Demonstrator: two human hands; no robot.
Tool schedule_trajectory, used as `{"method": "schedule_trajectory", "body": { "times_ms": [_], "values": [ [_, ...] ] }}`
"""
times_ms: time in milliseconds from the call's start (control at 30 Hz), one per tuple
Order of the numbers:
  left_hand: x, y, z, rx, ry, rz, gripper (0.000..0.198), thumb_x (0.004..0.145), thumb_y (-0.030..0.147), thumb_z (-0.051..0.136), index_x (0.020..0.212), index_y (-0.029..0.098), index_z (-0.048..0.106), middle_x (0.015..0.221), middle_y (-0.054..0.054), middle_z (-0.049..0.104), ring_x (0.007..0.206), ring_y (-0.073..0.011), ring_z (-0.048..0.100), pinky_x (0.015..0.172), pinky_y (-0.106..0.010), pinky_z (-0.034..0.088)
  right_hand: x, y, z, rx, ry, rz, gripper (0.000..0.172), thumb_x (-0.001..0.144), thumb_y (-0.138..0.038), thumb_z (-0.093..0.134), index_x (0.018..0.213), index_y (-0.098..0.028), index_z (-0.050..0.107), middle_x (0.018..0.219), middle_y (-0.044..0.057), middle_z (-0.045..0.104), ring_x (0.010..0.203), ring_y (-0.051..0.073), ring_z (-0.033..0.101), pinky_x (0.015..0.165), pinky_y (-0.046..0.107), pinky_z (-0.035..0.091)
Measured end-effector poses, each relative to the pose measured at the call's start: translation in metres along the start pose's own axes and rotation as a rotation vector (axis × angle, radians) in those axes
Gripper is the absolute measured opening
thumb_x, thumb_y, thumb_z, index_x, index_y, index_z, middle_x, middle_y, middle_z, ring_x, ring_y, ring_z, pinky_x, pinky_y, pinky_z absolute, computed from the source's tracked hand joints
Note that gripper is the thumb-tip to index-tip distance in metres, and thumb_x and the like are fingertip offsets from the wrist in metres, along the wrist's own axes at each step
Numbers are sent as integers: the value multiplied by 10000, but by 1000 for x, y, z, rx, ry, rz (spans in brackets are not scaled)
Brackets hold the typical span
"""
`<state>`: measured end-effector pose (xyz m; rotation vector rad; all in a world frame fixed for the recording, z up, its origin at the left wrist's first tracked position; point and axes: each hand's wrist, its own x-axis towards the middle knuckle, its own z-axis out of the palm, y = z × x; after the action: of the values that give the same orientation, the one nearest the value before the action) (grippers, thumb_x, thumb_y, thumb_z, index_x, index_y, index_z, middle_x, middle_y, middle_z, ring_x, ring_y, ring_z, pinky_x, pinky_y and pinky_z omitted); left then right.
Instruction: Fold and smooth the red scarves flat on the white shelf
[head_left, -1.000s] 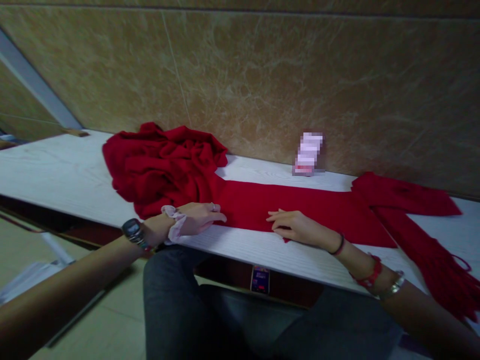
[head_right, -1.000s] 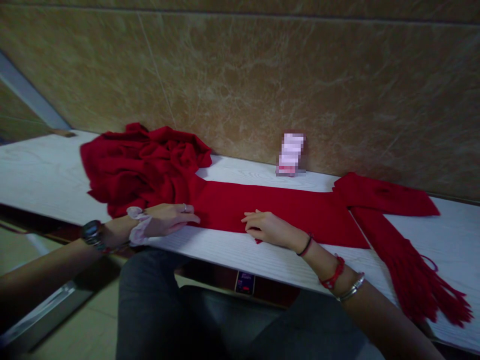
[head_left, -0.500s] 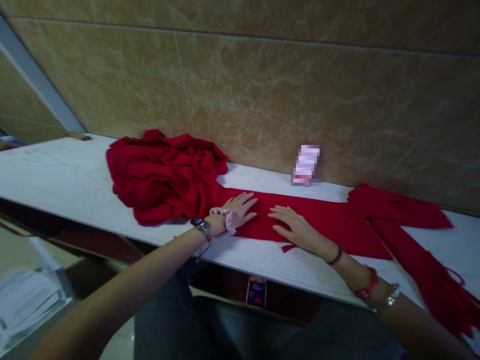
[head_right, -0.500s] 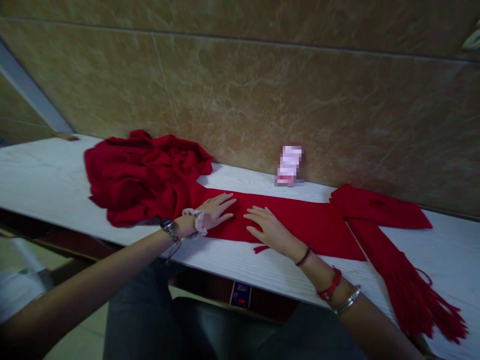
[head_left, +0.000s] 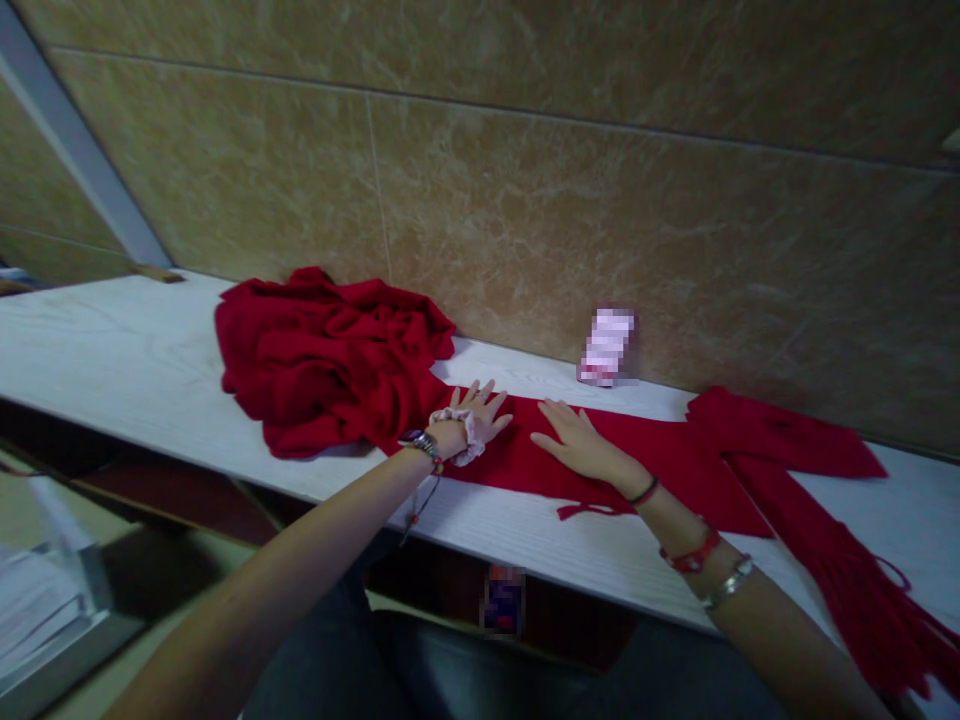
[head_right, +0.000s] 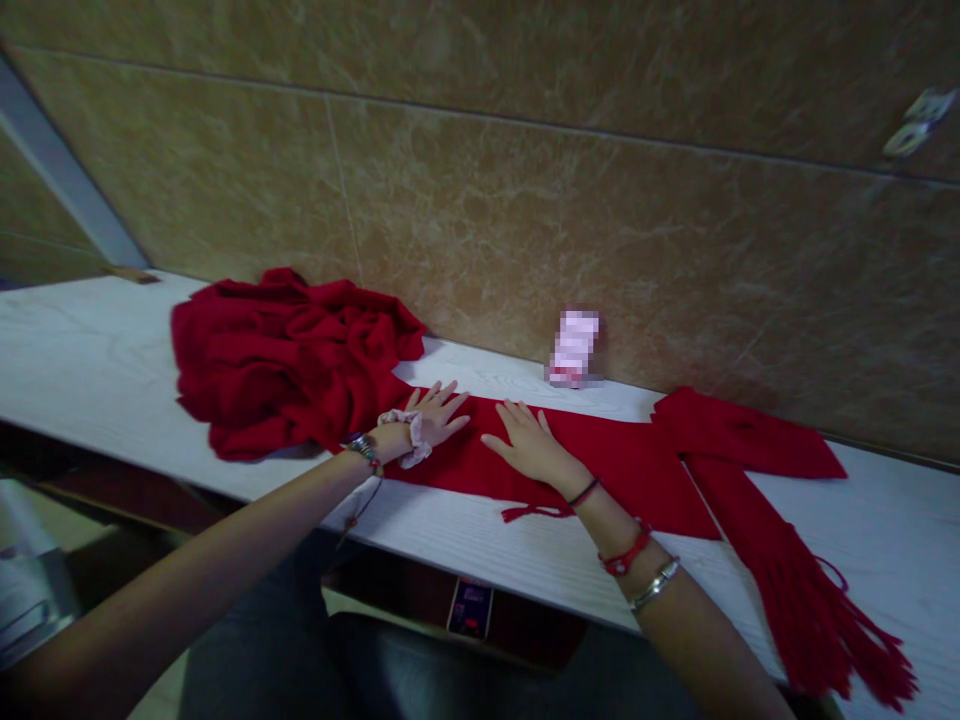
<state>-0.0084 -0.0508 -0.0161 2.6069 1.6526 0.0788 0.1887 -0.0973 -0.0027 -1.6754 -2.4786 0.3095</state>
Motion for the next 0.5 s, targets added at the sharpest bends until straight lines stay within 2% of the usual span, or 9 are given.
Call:
{"method": "schedule_trajectory", "body": {
  "times_ms": [67, 133, 267, 367, 500],
  "values": [
    [5, 3, 3, -25, 22, -21, 528, 925, 443, 281, 1399, 213, 303, 1477, -100, 226, 1364, -317, 144, 1064, -520, 191, 17, -7, 1, -49, 39, 1, 711, 877, -555, 302, 1418, -97, 249, 1491, 156, 192, 1373, 302, 132, 1082, 539, 150],
    [6, 4, 5, -35, -2, -38, 514, 930, 421, 263, 1405, 226, 291, 1481, -73, 225, 1368, -295, 148, 1077, -517, 162, 27, -13, 6, -95, 0, -20, 689, 888, -529, 296, 1414, -86, 254, 1490, 150, 200, 1367, 309, 156, 1078, 543, 157],
    [4, 3, 6, -22, -33, -73, 504, 935, 392, 246, 1417, 245, 263, 1494, -40, 185, 1375, -266, 129, 1097, -486, 125, 26, -5, 14, -160, -20, 37, 601, 921, -444, 235, 1413, -100, 261, 1491, 114, 211, 1366, 268, 184, 1086, 507, 173],
    [4, 3, 4, -15, -58, -69, 517, 934, 411, 237, 1423, 243, 246, 1498, -42, 164, 1376, -275, 119, 1093, -485, 140, 10, 21, 12, -180, -17, 129, 593, 921, -406, 230, 1413, -77, 249, 1492, 124, 199, 1369, 261, 177, 1084, 494, 194],
    [4, 4, 2, -18, -53, -79, 515, 936, 412, 228, 1422, 244, 248, 1498, -44, 167, 1376, -270, 125, 1092, -477, 144, -22, 76, 3, -197, -1, 294, 558, 920, -357, 227, 1410, -89, 260, 1489, 122, 211, 1364, 253, 199, 1082, 483, 212]
  ]
}}
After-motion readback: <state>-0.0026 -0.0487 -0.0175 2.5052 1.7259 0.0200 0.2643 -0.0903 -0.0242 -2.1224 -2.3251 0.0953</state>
